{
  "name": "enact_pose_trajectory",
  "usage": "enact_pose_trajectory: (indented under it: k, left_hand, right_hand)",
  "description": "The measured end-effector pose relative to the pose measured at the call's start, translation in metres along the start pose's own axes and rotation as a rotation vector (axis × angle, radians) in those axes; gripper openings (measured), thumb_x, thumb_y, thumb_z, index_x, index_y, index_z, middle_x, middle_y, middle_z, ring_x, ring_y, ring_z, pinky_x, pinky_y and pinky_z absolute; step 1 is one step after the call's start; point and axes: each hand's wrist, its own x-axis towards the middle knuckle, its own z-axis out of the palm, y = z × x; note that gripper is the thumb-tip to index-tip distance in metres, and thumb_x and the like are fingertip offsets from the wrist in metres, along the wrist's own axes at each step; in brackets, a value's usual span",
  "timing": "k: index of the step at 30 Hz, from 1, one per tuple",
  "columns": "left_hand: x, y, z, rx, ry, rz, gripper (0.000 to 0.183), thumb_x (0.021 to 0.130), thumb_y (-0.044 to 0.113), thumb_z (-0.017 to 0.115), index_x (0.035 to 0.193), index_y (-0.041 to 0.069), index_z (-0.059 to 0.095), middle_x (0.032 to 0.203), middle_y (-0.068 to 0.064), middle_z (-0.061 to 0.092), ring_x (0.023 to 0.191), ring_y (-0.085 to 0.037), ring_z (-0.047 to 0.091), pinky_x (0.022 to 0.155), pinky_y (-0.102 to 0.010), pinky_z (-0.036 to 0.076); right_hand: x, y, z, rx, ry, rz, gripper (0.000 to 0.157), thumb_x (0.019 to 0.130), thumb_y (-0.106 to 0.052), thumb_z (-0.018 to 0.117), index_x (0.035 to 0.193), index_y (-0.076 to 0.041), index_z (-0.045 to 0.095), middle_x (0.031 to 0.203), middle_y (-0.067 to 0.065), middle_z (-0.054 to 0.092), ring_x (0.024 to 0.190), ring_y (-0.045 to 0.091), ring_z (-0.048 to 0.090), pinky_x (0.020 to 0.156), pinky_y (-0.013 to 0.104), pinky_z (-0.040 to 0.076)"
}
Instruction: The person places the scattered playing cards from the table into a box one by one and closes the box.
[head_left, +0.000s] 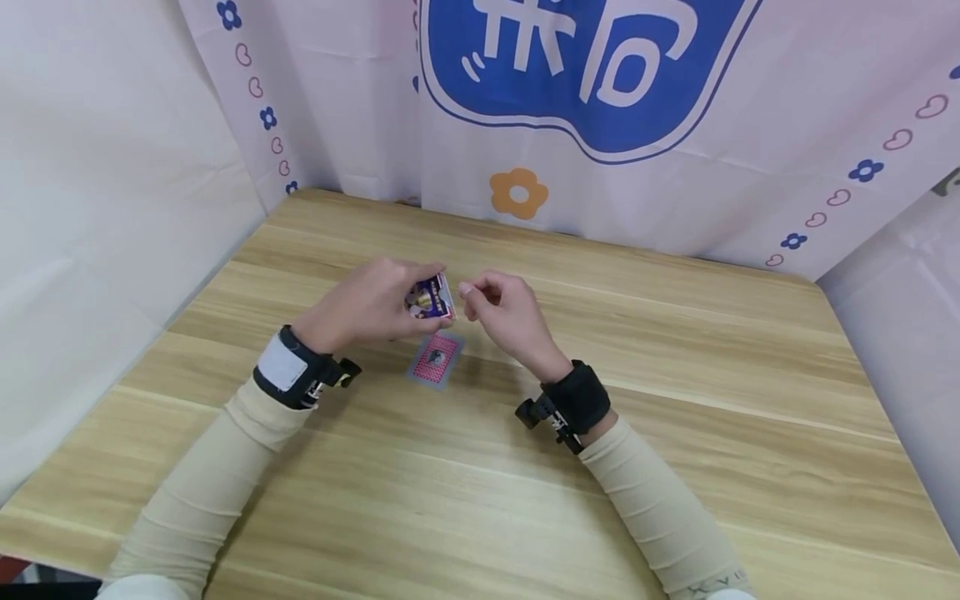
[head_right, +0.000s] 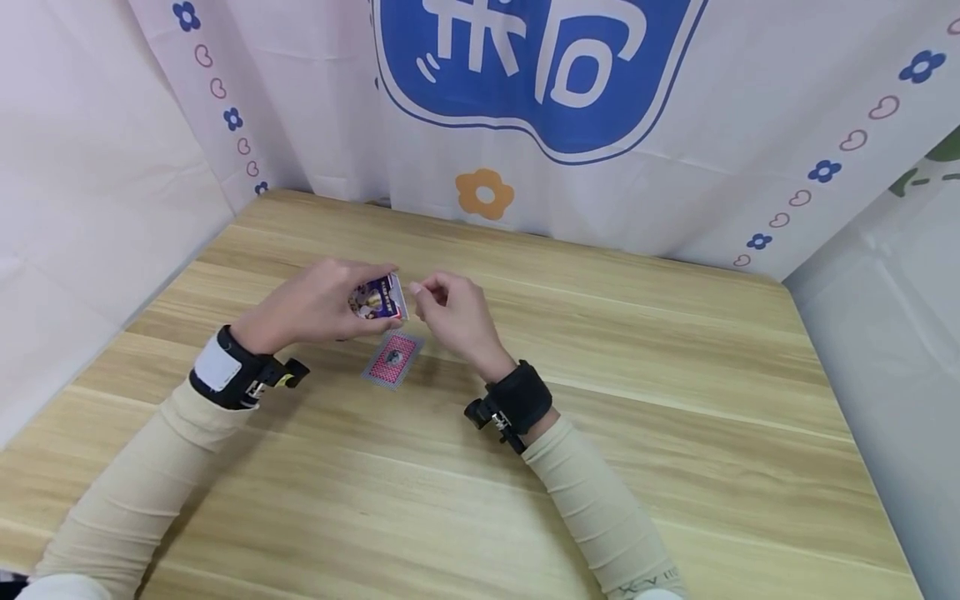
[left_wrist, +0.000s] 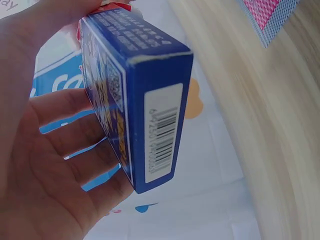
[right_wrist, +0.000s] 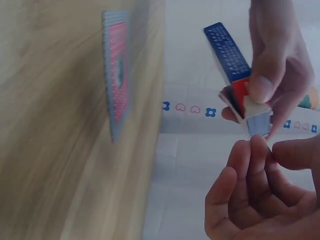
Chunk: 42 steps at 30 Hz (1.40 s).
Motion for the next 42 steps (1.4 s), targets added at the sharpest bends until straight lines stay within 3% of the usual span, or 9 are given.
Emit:
enact_pose_trajectory:
  k: [3,7,12,16,27,32,35,38,42]
  left_hand:
    - [-0.001,-0.003,-0.002,0.004,0.010,-0.007,0.066,0.075,0.048,0.073,0.119,0.001,0.060,0.079,-0.004,0.066,0.058,-0.006,0.055,0.045,-0.022,0.049]
    - [-0.003,-0.004,-0.006,0.010,0.028,-0.021,0.066,0.075,0.046,0.074,0.120,0.001,0.059,0.080,-0.006,0.066,0.060,-0.008,0.056,0.046,-0.024,0.049]
    - [-0.003,-0.003,-0.008,0.026,0.027,-0.027,0.066,0.074,0.050,0.073,0.119,0.003,0.060,0.081,-0.005,0.066,0.062,-0.008,0.056,0.049,-0.025,0.049]
    - [-0.001,-0.002,-0.010,0.022,0.031,-0.026,0.068,0.074,0.052,0.073,0.119,0.003,0.060,0.081,-0.005,0.066,0.062,-0.009,0.056,0.049,-0.026,0.050]
    - [0.000,-0.002,-0.009,0.020,0.040,-0.020,0.066,0.073,0.052,0.073,0.118,0.004,0.061,0.083,-0.005,0.067,0.064,-0.008,0.056,0.050,-0.027,0.050]
    - [-0.001,-0.002,-0.009,0.012,0.040,-0.025,0.066,0.073,0.052,0.073,0.117,0.004,0.061,0.083,-0.005,0.067,0.063,-0.007,0.056,0.049,-0.026,0.050]
    - [-0.002,-0.002,-0.008,0.013,0.046,-0.020,0.064,0.074,0.052,0.072,0.117,0.005,0.062,0.081,-0.004,0.066,0.061,-0.007,0.056,0.047,-0.025,0.049]
    - [-0.002,-0.003,-0.008,0.019,0.050,-0.014,0.064,0.074,0.052,0.072,0.116,0.005,0.062,0.080,-0.003,0.066,0.060,-0.007,0.055,0.047,-0.025,0.049]
    - [-0.002,-0.002,-0.007,0.026,0.038,-0.019,0.066,0.073,0.052,0.073,0.118,0.004,0.062,0.082,-0.005,0.068,0.061,-0.008,0.056,0.048,-0.025,0.049]
  right_hand:
    - [-0.001,0.004,0.006,-0.093,-0.020,0.000,0.009,0.092,-0.012,0.061,0.086,-0.008,0.066,0.074,0.003,0.064,0.065,0.012,0.056,0.056,0.028,0.045]
    - [-0.004,0.008,0.017,-0.335,-0.173,-0.011,0.009,0.089,-0.012,0.063,0.092,-0.004,0.066,0.082,0.005,0.064,0.067,0.013,0.055,0.058,0.029,0.049]
    - [-0.014,0.009,0.031,-0.645,-0.407,0.038,0.053,0.086,-0.040,0.066,0.115,0.004,0.056,0.098,0.014,0.053,0.084,0.025,0.046,0.069,0.036,0.046]
    - [-0.020,0.005,0.035,-0.745,-0.470,0.103,0.082,0.076,-0.058,0.068,0.128,0.003,0.047,0.107,0.016,0.043,0.092,0.029,0.039,0.072,0.038,0.046]
    - [-0.017,0.003,0.030,-0.749,-0.461,0.160,0.087,0.067,-0.058,0.075,0.121,0.005,0.050,0.104,0.014,0.043,0.090,0.026,0.038,0.071,0.036,0.047]
    - [-0.014,0.004,0.025,-0.743,-0.459,0.140,0.056,0.067,-0.051,0.079,0.086,-0.002,0.058,0.087,0.008,0.046,0.080,0.023,0.041,0.062,0.032,0.041]
    - [-0.011,0.002,0.019,-0.628,-0.494,0.141,0.033,0.078,-0.033,0.075,0.077,-0.006,0.057,0.075,0.004,0.048,0.068,0.019,0.045,0.055,0.030,0.037]
    - [-0.007,-0.001,0.007,-0.440,-0.490,0.155,0.012,0.084,-0.010,0.066,0.092,-0.004,0.059,0.078,0.003,0.055,0.067,0.016,0.052,0.055,0.027,0.044]
    - [-0.003,-0.007,-0.011,-0.274,-0.305,0.138,0.024,0.086,-0.001,0.058,0.109,-0.002,0.054,0.091,0.007,0.061,0.075,0.018,0.056,0.062,0.032,0.049]
